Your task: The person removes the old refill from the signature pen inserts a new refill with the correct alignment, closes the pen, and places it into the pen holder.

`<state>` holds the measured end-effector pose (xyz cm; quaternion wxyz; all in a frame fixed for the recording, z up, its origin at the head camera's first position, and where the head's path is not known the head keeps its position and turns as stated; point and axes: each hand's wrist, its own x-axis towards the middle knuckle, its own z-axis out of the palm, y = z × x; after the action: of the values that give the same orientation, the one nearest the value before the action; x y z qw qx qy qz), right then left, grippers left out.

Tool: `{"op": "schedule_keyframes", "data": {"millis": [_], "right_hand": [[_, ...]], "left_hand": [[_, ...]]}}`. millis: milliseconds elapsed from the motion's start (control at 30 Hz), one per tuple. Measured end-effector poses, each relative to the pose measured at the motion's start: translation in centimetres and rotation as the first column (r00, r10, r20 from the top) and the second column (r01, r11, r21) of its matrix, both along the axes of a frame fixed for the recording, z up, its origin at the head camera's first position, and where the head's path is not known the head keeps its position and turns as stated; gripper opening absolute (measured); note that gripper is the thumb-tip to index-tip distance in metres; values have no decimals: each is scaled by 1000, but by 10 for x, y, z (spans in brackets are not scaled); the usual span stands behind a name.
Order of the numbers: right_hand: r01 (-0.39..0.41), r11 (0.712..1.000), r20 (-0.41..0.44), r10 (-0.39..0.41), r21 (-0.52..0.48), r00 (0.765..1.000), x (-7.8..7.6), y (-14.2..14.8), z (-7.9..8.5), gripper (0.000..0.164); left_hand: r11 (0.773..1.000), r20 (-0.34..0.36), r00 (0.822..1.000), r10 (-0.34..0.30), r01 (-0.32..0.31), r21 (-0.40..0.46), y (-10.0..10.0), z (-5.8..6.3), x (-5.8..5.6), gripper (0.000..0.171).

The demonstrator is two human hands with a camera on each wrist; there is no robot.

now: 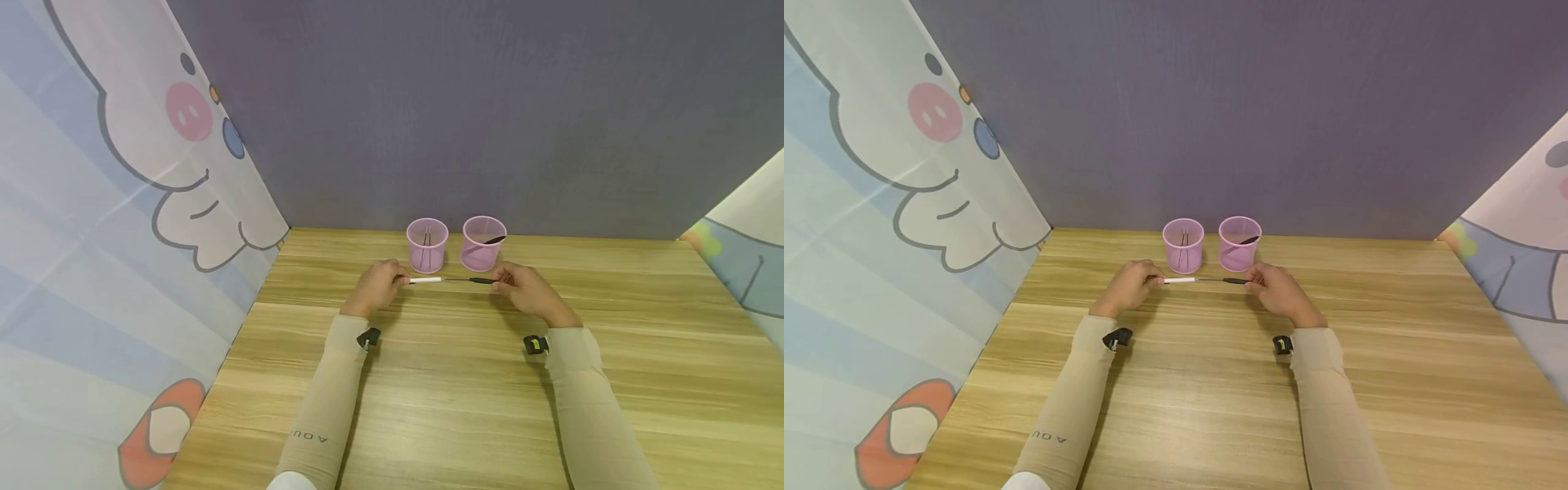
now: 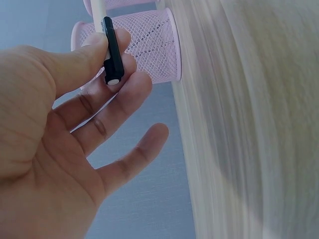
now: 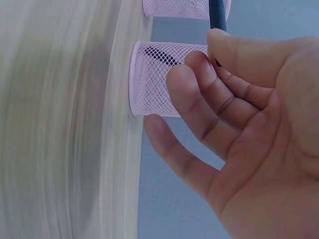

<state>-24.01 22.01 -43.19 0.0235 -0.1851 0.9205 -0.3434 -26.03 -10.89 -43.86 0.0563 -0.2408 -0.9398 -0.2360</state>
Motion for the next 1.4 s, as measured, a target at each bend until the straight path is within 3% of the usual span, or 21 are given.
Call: {"op": "schedule_keyframes", "data": {"millis": [1167, 1400], "right_hand": [[17, 1000, -6, -17, -2, 1000, -1, 6, -3, 9], [13, 1000, -17, -13, 1, 1000, -2, 6, -3, 9]], "left_hand": [[1000, -7, 1000, 8, -8, -3, -5, -1, -1, 12], [1000, 23, 1000, 9, -9, -12, -1, -3, 0, 14]]}}
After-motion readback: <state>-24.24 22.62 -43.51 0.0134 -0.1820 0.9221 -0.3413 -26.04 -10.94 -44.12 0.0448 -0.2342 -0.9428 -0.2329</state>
